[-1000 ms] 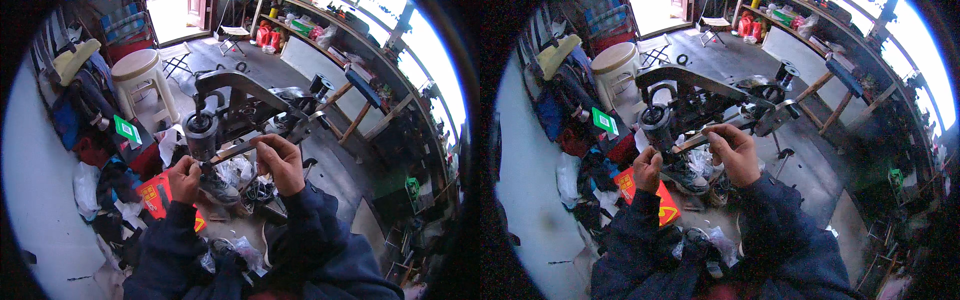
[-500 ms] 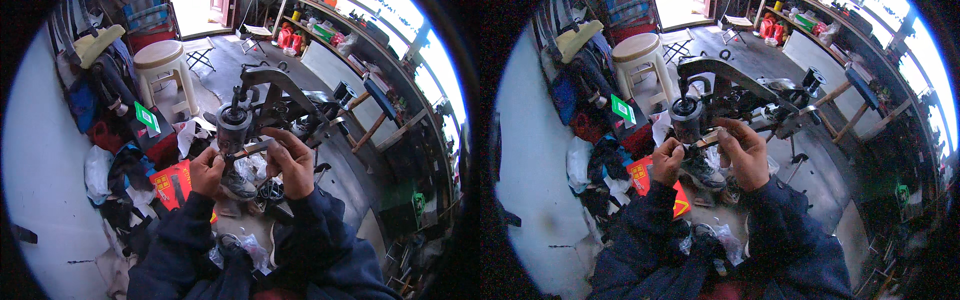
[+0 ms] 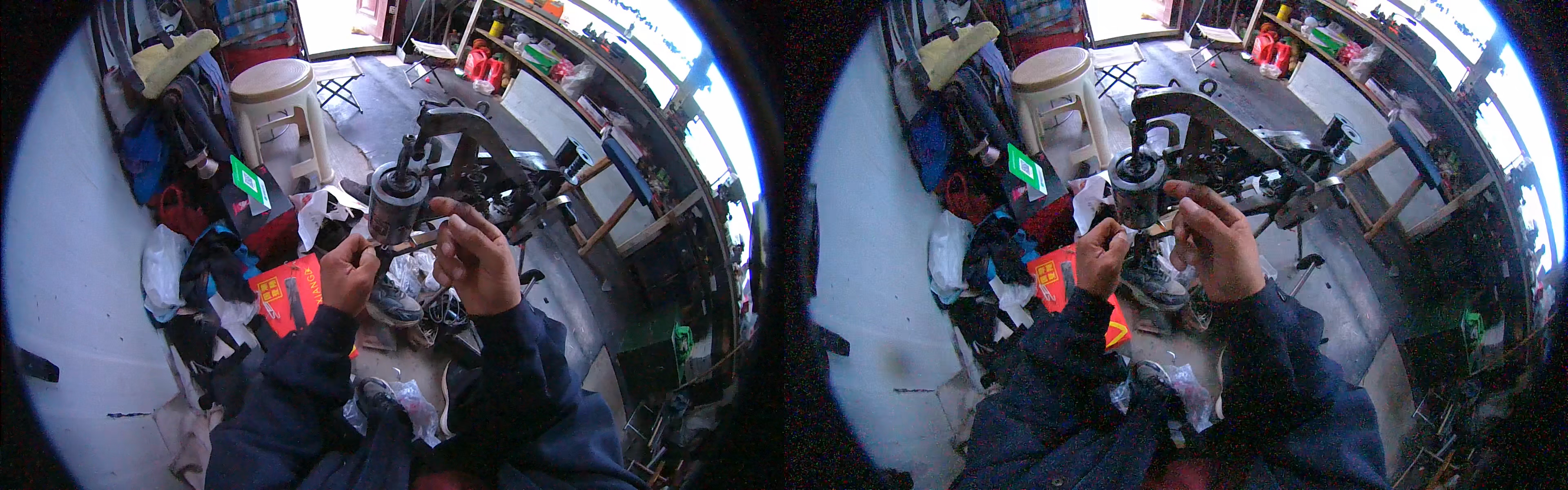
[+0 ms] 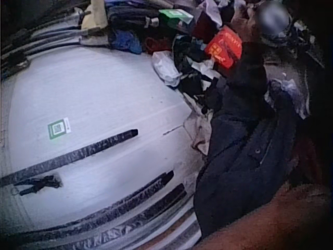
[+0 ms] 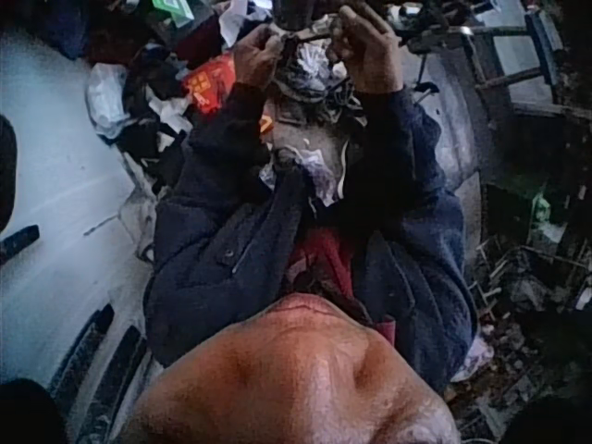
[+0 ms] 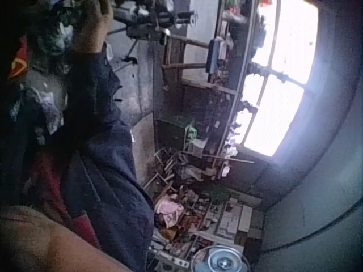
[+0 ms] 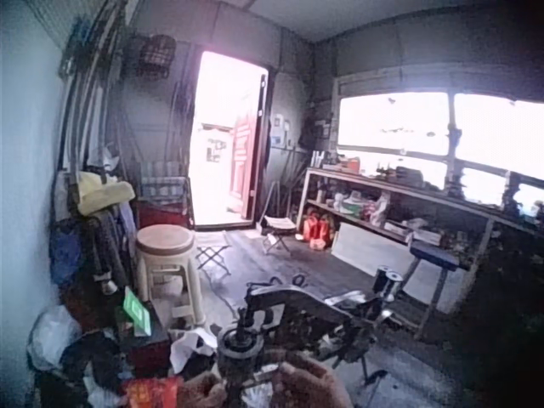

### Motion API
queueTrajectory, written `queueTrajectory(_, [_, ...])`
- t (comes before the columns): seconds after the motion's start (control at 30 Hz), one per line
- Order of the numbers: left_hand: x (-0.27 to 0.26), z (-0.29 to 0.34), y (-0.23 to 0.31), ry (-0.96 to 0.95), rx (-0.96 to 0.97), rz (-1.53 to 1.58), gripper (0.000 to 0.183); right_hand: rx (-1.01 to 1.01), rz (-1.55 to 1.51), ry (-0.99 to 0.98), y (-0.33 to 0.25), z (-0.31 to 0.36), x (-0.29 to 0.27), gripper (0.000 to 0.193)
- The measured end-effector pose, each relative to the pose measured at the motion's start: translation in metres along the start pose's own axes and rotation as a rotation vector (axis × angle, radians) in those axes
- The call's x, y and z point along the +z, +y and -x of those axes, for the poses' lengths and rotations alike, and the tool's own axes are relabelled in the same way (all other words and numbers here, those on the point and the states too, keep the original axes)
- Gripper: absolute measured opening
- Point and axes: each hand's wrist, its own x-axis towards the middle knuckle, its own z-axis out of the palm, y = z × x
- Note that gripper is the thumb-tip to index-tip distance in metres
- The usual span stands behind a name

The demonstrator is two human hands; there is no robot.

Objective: The person sits on the floor and works on a cylindrical electric motor, repeatedly stripping and twisting wires with their hands. They adjust the motor's position and continue manipulating the wires throughout the clip.

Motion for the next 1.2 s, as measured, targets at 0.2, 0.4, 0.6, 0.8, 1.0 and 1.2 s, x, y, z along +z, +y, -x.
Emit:
queueTrajectory(0.2, [0.001, -0.002, -0.002, 0.003, 0.029, -0.016, 0.015, -0.017, 0.063, 0.047, 0.005, 0.0, 0.001, 0.02])
queueTrajectory(0.4, [0.0, -0.003, 0.0, 0.014, 0.015, -0.075, 0.017, -0.085, 0.226, 0.065, 0.01, 0.006, 0.004, 0.019])
queueTrajectory(0.6, [-0.002, -0.004, 0.002, 0.032, 0.029, -0.051, 0.017, -0.19, 0.388, 0.293, 0.012, 0.006, 0.004, 0.022])
queueTrajectory(0.8, [-0.005, -0.006, -0.005, 0.025, -0.092, -0.123, 0.017, -0.327, 0.636, 0.162, 0.009, 0.017, 0.007, 0.018])
queueTrajectory(1.0, [-0.01, -0.007, -0.016, 0.095, -0.081, -0.257, 0.019, -0.374, 0.773, 0.146, 0.02, 0.019, 0.015, 0.018])
queueTrajectory(1.2, [-0.016, -0.007, -0.022, 0.046, -0.198, -0.36, 0.019, -0.379, 0.762, 0.143, 0.016, 0.018, 0.02, 0.025])
